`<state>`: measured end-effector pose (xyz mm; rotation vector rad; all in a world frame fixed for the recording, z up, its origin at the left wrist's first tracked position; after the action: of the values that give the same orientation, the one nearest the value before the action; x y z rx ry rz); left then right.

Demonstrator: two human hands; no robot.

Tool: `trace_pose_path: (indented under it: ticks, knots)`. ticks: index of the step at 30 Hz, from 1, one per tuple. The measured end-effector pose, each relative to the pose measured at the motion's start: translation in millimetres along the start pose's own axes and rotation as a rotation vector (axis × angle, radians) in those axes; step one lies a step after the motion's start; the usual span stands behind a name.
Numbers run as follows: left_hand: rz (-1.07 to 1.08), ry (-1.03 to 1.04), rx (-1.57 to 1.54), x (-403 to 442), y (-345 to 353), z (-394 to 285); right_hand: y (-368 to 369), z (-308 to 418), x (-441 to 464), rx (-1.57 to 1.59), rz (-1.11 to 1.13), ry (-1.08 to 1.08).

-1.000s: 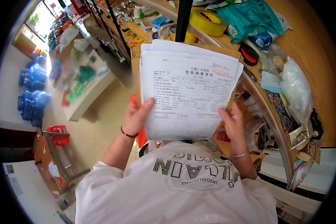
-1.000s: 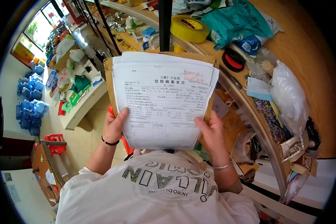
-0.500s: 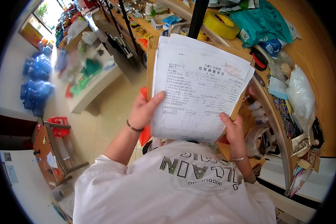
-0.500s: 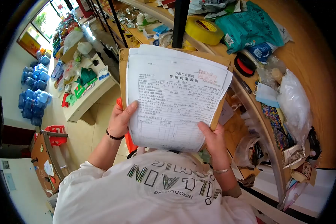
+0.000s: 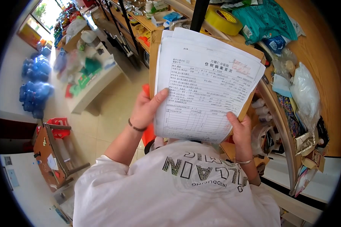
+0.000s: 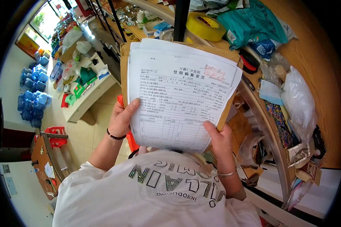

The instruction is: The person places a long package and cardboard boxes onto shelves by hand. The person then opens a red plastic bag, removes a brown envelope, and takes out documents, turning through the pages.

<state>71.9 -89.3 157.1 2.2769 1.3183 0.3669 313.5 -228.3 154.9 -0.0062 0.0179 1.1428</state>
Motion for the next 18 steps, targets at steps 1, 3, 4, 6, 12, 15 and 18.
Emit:
trace_pose_path:
  ticks: [1,3,4,6,12,15,18]
  knots:
    - [0.0,-0.001,0.001,-0.3,0.7,-0.6,-0.5,1.4,-0.6,-0.011,-0.003,-0.004]
    - [0.014,0.021,0.007,-1.3,2.9,-2.1,-1.4,3.1,-2.3,-0.021,-0.008,-0.007]
    - [0.016,0.02,0.007,-2.0,3.7,-2.5,-1.5,4.0,-3.0,-0.01,-0.014,-0.012]
    - [-0.008,0.021,0.025,-3.1,4.5,-3.4,-2.1,5.7,-4.2,0.001,-0.023,-0.018]
    - [-0.038,0.01,0.003,-3.4,7.0,-2.3,-5.1,11.4,-8.9,-0.072,-0.065,-0.027]
    - [-0.021,-0.018,-0.009,-2.2,7.2,-1.4,-6.7,10.3,-10.2,-0.064,-0.062,-0.029]
    - [-0.015,-0.025,0.007,-1.5,6.9,-1.4,-5.4,12.3,-11.6,-0.023,-0.054,-0.031]
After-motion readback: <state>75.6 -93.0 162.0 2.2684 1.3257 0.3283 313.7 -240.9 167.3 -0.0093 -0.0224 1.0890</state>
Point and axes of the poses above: each hand's wrist, its own x-axis towards the middle knuckle, its own y-axis out of the palm, z = x × y, the point moved 4 cm from there along x, towards the middle knuckle, and after that the axes turned 4 degrees about -x, right-handed, at the moved point
